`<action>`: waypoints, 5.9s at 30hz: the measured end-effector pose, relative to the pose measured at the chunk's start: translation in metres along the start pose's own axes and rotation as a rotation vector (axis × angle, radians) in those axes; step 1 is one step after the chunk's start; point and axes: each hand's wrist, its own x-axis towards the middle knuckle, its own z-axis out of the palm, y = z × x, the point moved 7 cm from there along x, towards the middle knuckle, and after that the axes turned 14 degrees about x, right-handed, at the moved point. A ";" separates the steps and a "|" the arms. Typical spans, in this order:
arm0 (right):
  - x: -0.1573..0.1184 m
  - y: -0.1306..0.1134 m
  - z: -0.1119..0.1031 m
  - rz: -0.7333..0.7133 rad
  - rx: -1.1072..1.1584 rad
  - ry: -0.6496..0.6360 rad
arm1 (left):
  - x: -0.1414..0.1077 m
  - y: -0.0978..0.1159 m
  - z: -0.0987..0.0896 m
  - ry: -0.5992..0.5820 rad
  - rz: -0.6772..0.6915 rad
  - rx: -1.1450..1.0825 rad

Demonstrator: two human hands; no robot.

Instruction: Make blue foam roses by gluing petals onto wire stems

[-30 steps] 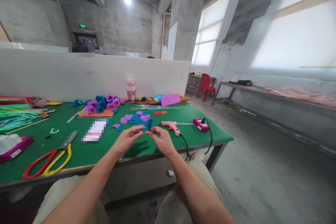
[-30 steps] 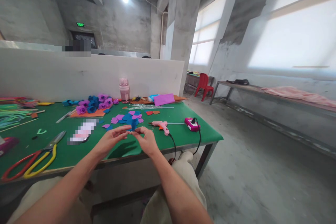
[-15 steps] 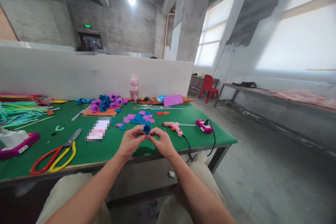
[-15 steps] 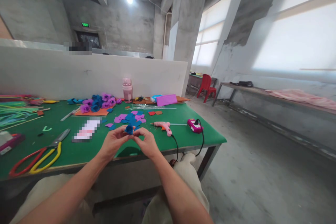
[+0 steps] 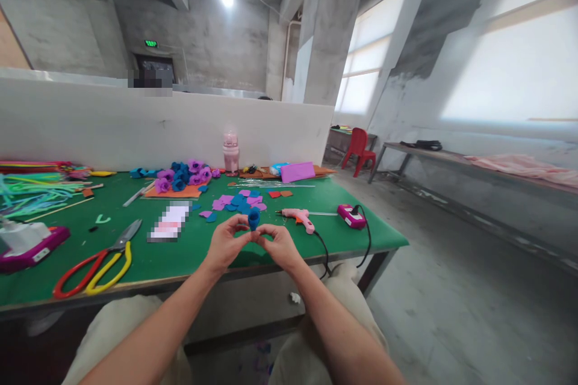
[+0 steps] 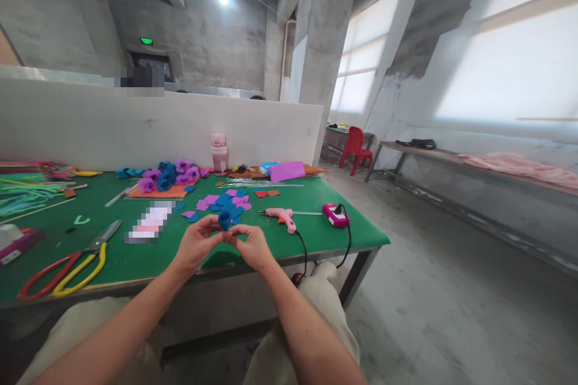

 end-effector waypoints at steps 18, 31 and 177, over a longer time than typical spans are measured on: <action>0.000 0.005 -0.006 0.010 -0.014 0.016 | -0.003 0.005 0.001 -0.053 -0.140 -0.140; 0.000 -0.001 -0.008 -0.057 -0.044 0.073 | -0.005 0.009 0.003 -0.068 -0.013 0.019; -0.008 0.000 -0.021 0.375 -0.531 -0.269 | 0.021 -0.072 -0.004 -0.464 -0.398 0.911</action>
